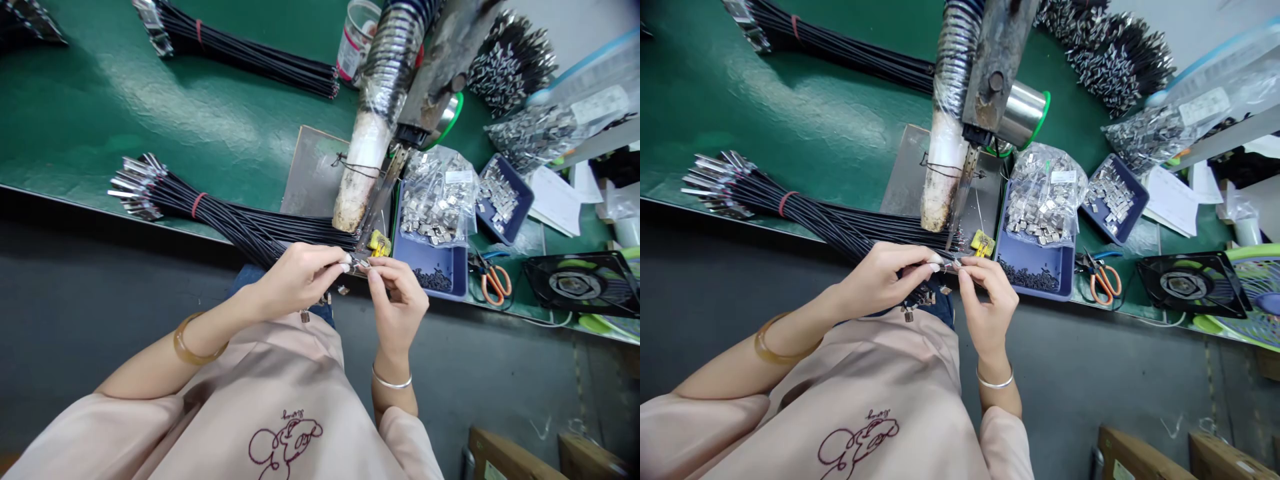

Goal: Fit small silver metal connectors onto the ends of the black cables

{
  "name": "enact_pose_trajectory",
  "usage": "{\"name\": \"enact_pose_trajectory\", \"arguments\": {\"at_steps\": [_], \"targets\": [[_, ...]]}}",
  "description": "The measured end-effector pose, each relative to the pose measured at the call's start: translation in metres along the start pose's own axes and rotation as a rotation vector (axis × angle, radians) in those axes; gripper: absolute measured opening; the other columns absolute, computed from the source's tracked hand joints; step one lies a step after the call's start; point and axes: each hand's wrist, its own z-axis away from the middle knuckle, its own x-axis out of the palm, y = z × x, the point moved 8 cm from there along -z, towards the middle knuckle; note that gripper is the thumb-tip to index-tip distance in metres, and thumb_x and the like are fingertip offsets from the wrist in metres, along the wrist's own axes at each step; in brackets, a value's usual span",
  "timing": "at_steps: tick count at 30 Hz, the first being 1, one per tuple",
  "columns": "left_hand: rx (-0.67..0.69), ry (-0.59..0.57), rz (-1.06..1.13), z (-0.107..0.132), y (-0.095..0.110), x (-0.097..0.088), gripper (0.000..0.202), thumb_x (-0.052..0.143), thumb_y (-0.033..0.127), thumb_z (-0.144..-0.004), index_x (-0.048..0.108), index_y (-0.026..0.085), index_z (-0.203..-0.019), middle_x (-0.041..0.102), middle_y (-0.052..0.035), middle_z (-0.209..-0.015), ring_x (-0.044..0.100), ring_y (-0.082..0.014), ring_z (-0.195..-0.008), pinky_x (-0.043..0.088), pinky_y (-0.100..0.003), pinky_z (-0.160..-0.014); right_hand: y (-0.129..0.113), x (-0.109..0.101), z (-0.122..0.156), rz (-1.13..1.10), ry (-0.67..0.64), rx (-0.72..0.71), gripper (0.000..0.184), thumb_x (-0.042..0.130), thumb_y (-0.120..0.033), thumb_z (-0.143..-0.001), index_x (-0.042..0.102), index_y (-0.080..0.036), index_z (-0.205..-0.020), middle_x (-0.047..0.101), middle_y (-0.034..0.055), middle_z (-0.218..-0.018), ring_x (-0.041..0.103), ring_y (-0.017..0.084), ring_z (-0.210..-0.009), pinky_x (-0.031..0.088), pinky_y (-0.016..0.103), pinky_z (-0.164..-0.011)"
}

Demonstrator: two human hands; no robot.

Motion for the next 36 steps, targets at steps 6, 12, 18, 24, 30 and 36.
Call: {"name": "enact_pose_trajectory", "arguments": {"at_steps": [6,12,18,24,30,36], "targets": [[-0.179,-0.093,0.178,-0.002,-0.013,0.001,0.022,0.056,0.016,-0.092,0.064,0.013,-0.072,0.056,0.0042,-0.058,0.044,-0.0065,-0.052,0.034,-0.02,-0.053,0.009,0.018,0.0,-0.159,-0.109,0.111,0.006,0.068,-0.022,-0.089,0.074,-0.022,-0.09,0.073,0.0046,-0.101,0.072,0.016,-0.093,0.063,0.028,-0.074],[-0.217,-0.113,0.222,0.0,-0.02,0.005,0.023,0.056,0.02,-0.093,0.069,0.011,-0.077,0.062,0.0013,-0.062,0.048,-0.0078,-0.055,0.034,-0.021,-0.054,0.012,0.024,0.001,-0.205,-0.105,0.137,0.005,0.068,-0.021,-0.088,0.074,-0.022,-0.088,0.073,0.0043,-0.1,0.072,0.015,-0.093,0.063,0.026,-0.074],[-0.223,-0.152,0.218,0.0,-0.022,0.007,0.026,0.055,0.022,-0.093,0.071,0.01,-0.075,0.061,0.0001,-0.062,0.045,-0.0083,-0.056,0.032,-0.022,-0.053,0.011,0.023,0.002,-0.163,-0.107,0.104,0.005,0.068,-0.021,-0.089,0.073,-0.022,-0.088,0.073,0.0043,-0.1,0.072,0.016,-0.093,0.063,0.027,-0.074],[-0.221,-0.201,0.229,-0.001,-0.021,0.009,0.026,0.054,0.019,-0.092,0.063,0.012,-0.069,0.046,0.0041,-0.055,0.034,-0.0073,-0.053,0.028,-0.021,-0.05,-0.02,0.019,0.01,0.201,-0.034,-0.278,0.023,0.066,-0.01,-0.087,0.072,-0.026,-0.103,0.075,0.0041,-0.106,0.073,0.018,-0.098,0.062,0.037,-0.092],[-0.22,-0.23,0.382,-0.002,-0.022,0.004,0.013,0.063,0.019,-0.085,0.069,0.012,-0.076,0.053,0.0034,-0.059,0.038,-0.0065,-0.053,0.031,-0.019,-0.05,0.002,0.021,0.003,-0.052,-0.092,0.002,0.008,0.066,-0.017,-0.09,0.071,-0.022,-0.092,0.073,0.0048,-0.104,0.074,0.018,-0.095,0.064,0.033,-0.08],[-0.408,-0.031,0.479,0.003,-0.03,0.002,0.01,0.063,0.019,-0.082,0.069,0.01,-0.081,0.063,-0.0014,-0.066,0.05,-0.008,-0.057,0.039,-0.017,-0.052,-0.015,-0.004,0.003,0.05,0.165,-0.178,0.02,0.057,-0.011,-0.093,0.069,-0.024,-0.103,0.075,0.0049,-0.104,0.073,0.019,-0.1,0.062,0.04,-0.086]]}}
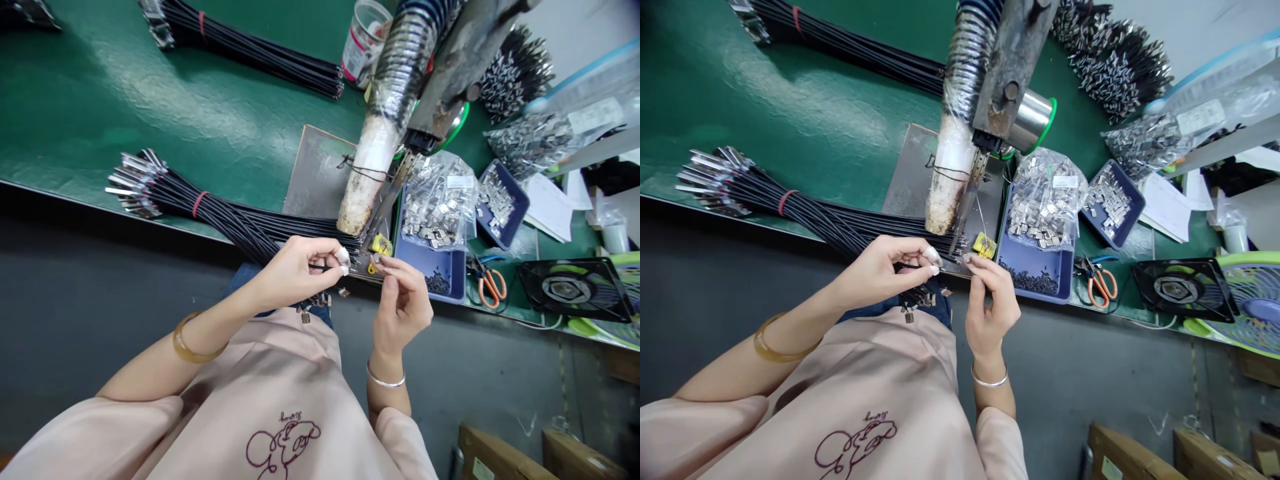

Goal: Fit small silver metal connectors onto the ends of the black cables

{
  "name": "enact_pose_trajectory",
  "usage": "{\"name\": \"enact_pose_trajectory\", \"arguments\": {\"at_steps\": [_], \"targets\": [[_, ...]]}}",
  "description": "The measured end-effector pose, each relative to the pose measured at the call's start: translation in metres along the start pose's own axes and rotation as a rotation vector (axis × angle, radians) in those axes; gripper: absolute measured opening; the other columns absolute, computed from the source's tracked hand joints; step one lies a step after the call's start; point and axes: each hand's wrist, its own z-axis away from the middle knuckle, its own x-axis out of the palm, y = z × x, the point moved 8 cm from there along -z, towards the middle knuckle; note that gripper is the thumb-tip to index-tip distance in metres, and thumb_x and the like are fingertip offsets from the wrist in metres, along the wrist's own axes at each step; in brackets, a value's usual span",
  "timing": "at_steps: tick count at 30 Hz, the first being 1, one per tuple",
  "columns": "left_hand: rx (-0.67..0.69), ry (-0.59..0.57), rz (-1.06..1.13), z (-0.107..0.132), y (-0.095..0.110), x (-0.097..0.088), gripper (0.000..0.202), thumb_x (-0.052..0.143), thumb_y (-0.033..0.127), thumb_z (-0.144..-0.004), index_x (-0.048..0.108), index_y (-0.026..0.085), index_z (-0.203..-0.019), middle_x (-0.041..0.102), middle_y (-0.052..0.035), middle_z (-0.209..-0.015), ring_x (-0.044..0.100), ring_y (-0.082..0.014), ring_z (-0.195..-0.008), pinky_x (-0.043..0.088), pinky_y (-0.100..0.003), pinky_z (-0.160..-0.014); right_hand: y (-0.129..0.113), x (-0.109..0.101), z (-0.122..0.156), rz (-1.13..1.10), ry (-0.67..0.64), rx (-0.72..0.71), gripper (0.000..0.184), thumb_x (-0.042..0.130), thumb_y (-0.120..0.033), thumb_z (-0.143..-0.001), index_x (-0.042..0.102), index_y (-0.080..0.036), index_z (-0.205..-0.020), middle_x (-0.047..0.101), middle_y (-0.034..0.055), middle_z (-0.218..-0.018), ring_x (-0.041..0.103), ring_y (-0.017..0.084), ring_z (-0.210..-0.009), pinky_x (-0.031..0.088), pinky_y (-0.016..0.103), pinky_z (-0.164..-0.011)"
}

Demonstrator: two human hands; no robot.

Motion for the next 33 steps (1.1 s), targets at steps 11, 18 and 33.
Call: {"name": "enact_pose_trajectory", "arguments": {"at_steps": [11,18,33], "targets": [[-0.021,0.049,-0.029,-0.004,-0.005,0.006,0.016,0.062,0.021,-0.08,0.071,0.01,-0.073,0.063,-0.0024,-0.066,0.051,-0.0094,-0.059,0.04,-0.019,-0.053,-0.016,0.01,0.007,0.066,-0.08,-0.174,0.017,0.067,-0.011,-0.087,0.065,-0.025,-0.097,0.077,0.0025,-0.099,0.076,0.018,-0.089,0.064,0.034,-0.078],[-0.069,0.063,-0.032,-0.005,-0.008,0.009,0.01,0.059,0.017,-0.073,0.065,0.011,-0.068,0.053,0.0018,-0.057,0.042,-0.0066,-0.052,0.036,-0.017,-0.05,-0.013,0.007,0.007,0.04,-0.038,-0.172,0.017,0.066,-0.012,-0.087,0.064,-0.025,-0.098,0.076,0.0039,-0.103,0.076,0.019,-0.091,0.065,0.037,-0.079],[-0.032,0.16,-0.063,-0.008,-0.001,0.006,0.016,0.06,0.02,-0.08,0.065,0.012,-0.067,0.061,0.0,-0.063,0.053,-0.0102,-0.059,0.042,-0.019,-0.055,-0.009,0.017,0.004,0.092,-0.059,-0.242,0.022,0.069,-0.003,-0.083,0.063,-0.022,-0.092,0.078,0.0061,-0.101,0.076,0.017,-0.092,0.064,0.03,-0.082]]}}
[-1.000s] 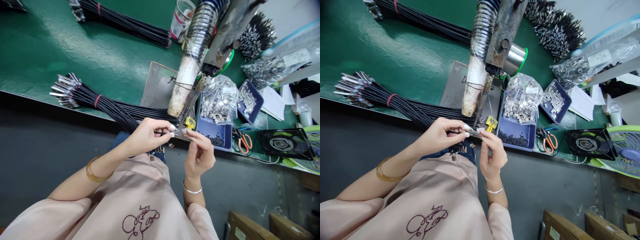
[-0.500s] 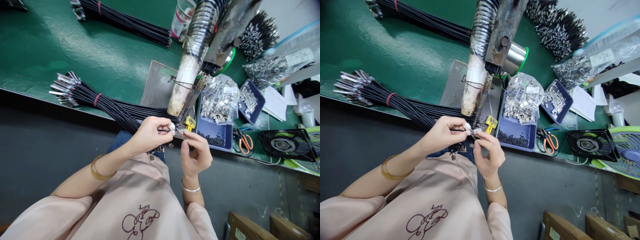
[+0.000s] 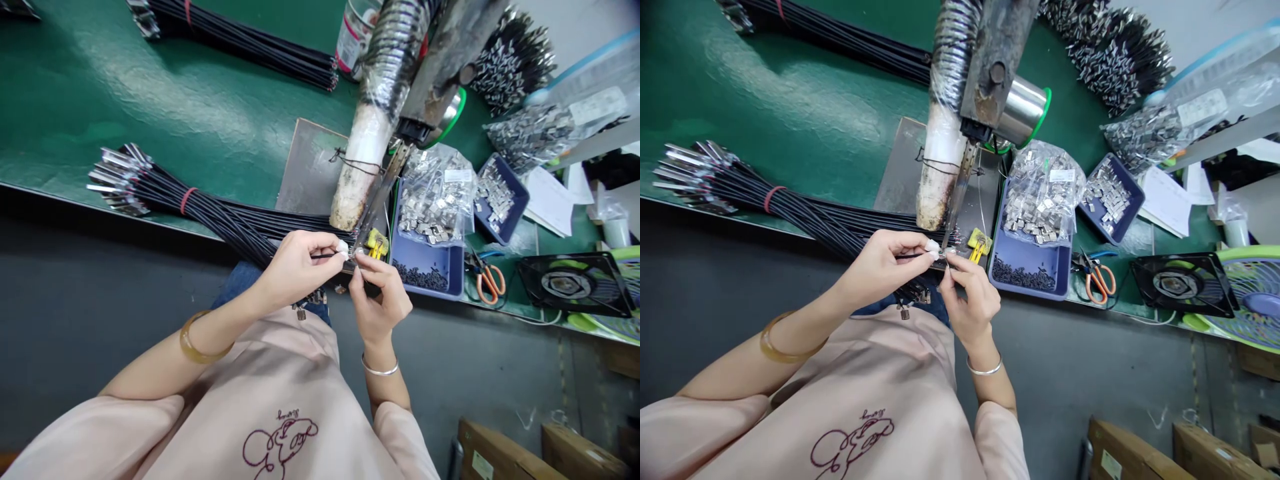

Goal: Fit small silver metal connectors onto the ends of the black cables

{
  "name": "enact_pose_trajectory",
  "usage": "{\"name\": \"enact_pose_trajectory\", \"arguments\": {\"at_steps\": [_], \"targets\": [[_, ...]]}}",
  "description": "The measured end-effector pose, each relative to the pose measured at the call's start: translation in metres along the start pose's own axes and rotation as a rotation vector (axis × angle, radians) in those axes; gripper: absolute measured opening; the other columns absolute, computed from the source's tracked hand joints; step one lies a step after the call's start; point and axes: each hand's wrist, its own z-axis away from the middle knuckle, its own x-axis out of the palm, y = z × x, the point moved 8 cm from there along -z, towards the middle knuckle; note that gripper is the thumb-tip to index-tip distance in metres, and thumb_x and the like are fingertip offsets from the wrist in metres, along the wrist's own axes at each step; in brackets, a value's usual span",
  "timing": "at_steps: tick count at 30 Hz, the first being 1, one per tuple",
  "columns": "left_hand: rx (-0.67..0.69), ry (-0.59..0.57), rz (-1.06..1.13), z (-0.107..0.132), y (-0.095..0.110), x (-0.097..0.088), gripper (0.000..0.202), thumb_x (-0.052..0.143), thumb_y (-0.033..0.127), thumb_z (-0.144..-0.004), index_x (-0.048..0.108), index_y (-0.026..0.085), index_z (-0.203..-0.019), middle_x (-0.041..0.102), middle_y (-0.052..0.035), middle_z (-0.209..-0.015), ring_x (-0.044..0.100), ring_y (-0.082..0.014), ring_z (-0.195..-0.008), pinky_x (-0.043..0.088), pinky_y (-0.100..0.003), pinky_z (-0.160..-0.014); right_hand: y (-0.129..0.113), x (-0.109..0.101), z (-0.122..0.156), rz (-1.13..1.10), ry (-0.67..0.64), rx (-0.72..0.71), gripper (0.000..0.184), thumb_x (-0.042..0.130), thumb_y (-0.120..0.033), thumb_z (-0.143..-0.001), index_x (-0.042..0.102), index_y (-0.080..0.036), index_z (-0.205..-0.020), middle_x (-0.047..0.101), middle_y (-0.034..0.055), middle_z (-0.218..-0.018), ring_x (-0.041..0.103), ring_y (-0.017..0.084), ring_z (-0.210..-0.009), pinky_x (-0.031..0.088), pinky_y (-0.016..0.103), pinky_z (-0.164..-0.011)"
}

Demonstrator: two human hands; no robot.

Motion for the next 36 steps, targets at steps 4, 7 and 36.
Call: {"name": "enact_pose_trajectory", "arguments": {"at_steps": [4,7,36], "targets": [[0.003,0.04,-0.007,0.0,-0.001,0.001,0.015,0.061,0.02,-0.08,0.065,0.013,-0.067,0.06,0.0005,-0.062,0.053,-0.01,-0.057,0.042,-0.02,-0.054,-0.009,0.002,-0.002,0.107,-0.008,-0.118,0.026,0.07,0.0,-0.08,0.062,-0.021,-0.092,0.079,0.0083,-0.098,0.076,0.016,-0.089,0.064,0.027,-0.081],[0.013,0.079,-0.004,0.001,-0.002,0.0,0.013,0.062,0.019,-0.079,0.065,0.014,-0.067,0.059,0.0009,-0.061,0.052,-0.0098,-0.056,0.042,-0.02,-0.054,-0.011,0.003,-0.004,0.129,-0.009,-0.161,0.027,0.07,0.001,-0.08,0.062,-0.021,-0.092,0.079,0.0097,-0.097,0.077,0.016,-0.088,0.064,0.026,-0.081],[-0.022,0.022,-0.017,0.001,-0.003,0.001,0.018,0.057,0.019,-0.079,0.054,0.014,-0.062,0.03,0.0059,-0.055,0.026,-0.0068,-0.054,0.022,-0.022,-0.05,-0.019,0.003,-0.004,0.184,-0.025,-0.216,0.022,0.071,-0.001,-0.079,0.061,-0.019,-0.087,0.08,0.0096,-0.096,0.077,0.015,-0.087,0.063,0.022,-0.081]]}}
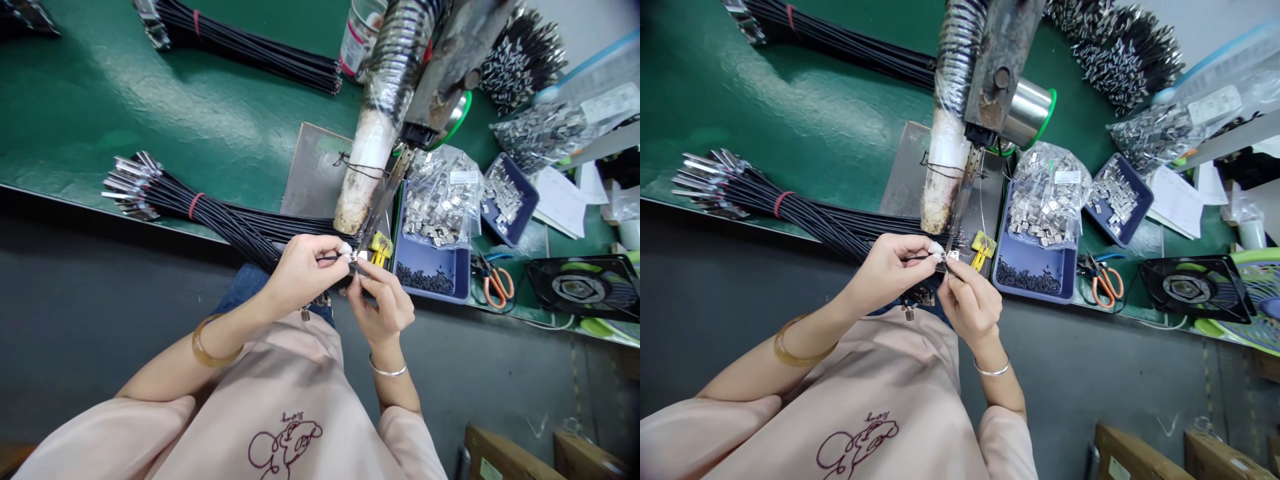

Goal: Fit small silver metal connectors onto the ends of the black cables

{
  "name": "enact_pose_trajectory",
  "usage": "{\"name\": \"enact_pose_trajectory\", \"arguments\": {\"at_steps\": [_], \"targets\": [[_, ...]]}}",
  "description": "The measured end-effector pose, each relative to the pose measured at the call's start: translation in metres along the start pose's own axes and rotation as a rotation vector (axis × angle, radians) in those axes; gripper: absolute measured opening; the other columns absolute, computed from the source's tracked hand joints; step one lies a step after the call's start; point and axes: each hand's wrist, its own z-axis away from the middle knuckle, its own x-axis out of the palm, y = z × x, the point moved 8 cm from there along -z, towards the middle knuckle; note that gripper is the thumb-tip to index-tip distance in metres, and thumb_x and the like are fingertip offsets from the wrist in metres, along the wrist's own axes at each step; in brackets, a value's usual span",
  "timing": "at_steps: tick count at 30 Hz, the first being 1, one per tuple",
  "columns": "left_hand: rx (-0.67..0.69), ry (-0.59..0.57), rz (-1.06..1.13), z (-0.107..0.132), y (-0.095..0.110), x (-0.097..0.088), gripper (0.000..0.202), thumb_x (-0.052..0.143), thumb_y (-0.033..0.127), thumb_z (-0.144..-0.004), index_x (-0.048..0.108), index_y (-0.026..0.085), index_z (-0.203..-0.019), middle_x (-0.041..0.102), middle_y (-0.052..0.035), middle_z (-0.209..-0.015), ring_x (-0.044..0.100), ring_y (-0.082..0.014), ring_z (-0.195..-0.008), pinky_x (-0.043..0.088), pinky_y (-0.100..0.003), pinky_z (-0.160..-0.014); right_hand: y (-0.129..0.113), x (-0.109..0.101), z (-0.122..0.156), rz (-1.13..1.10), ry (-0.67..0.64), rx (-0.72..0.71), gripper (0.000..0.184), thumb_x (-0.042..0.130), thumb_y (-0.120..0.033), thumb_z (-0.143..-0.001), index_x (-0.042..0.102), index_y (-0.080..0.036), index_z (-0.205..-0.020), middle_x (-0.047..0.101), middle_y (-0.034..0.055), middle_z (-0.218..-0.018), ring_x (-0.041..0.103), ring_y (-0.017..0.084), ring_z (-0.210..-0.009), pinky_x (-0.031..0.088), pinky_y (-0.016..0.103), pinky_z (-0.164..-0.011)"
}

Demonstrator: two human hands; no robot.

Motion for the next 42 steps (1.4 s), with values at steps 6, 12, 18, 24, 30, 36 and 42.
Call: {"name": "enact_pose_trajectory", "arguments": {"at_steps": [6,12,18,24,30,36,42], "targets": [[-0.007,-0.018,0.01,0.002,0.0,0.002,0.016,0.058,0.02,-0.08,0.06,0.013,-0.065,0.033,0.0058,-0.055,0.028,-0.0065,-0.053,0.023,-0.02,-0.049,0.001,-0.003,0.003,-0.018,0.013,0.011,0.022,0.071,-0.003,-0.08,0.062,-0.02,-0.092,0.08,0.0087,-0.098,0.078,0.016,-0.087,0.064,0.023,-0.08],[0.122,0.001,-0.074,0.006,0.008,0.001,0.017,0.057,0.016,-0.082,0.067,0.013,-0.068,0.046,0.0029,-0.059,0.038,-0.0079,-0.056,0.032,-0.02,-0.051,0.028,0.001,0.002,-0.185,-0.058,0.376,0.011,0.067,-0.012,-0.087,0.067,-0.022,-0.091,0.078,0.0053,-0.102,0.077,0.019,-0.093,0.065,0.029,-0.075],[0.171,0.059,-0.135,0.005,0.01,-0.003,0.02,0.06,0.016,-0.083,0.068,0.013,-0.066,0.049,0.0021,-0.06,0.04,-0.0078,-0.054,0.031,-0.023,-0.051,0.036,0.007,0.002,-0.304,-0.125,0.495,0.006,0.068,-0.015,-0.086,0.066,-0.02,-0.084,0.077,0.0059,-0.101,0.075,0.018,-0.096,0.064,0.03,-0.077],[0.136,0.079,-0.089,0.002,0.007,-0.003,0.02,0.06,0.016,-0.082,0.066,0.012,-0.064,0.06,-0.0008,-0.066,0.047,-0.0082,-0.057,0.035,-0.022,-0.053,0.031,0.006,-0.004,-0.257,-0.108,0.406,0.012,0.068,-0.01,-0.085,0.067,-0.021,-0.086,0.078,0.0038,-0.1,0.075,0.017,-0.096,0.063,0.03,-0.079],[0.182,0.105,-0.103,0.0,0.017,-0.006,0.021,0.061,0.016,-0.08,0.064,0.012,-0.06,0.054,0.0005,-0.061,0.04,-0.0064,-0.053,0.031,-0.021,-0.049,0.025,0.003,-0.013,-0.235,-0.104,0.354,0.014,0.068,-0.009,-0.085,0.069,-0.022,-0.087,0.078,0.0029,-0.095,0.075,0.02,-0.098,0.063,0.035,-0.086],[0.092,0.042,-0.054,-0.001,0.012,-0.003,0.013,0.062,0.015,-0.077,0.069,0.012,-0.066,0.058,0.0004,-0.063,0.049,-0.0078,-0.059,0.038,-0.016,-0.051,0.029,0.004,-0.007,-0.29,-0.133,0.393,0.011,0.066,-0.011,-0.087,0.065,-0.022,-0.086,0.078,0.0036,-0.098,0.076,0.018,-0.094,0.064,0.031,-0.079],[0.081,0.053,-0.079,0.001,0.011,-0.003,0.014,0.06,0.014,-0.078,0.069,0.012,-0.068,0.061,0.0,-0.065,0.051,-0.0079,-0.061,0.04,-0.015,-0.052,0.034,0.007,-0.004,-0.268,-0.141,0.425,0.009,0.069,-0.014,-0.087,0.068,-0.022,-0.086,0.077,0.0033,-0.098,0.075,0.016,-0.089,0.063,0.028,-0.073]]}}
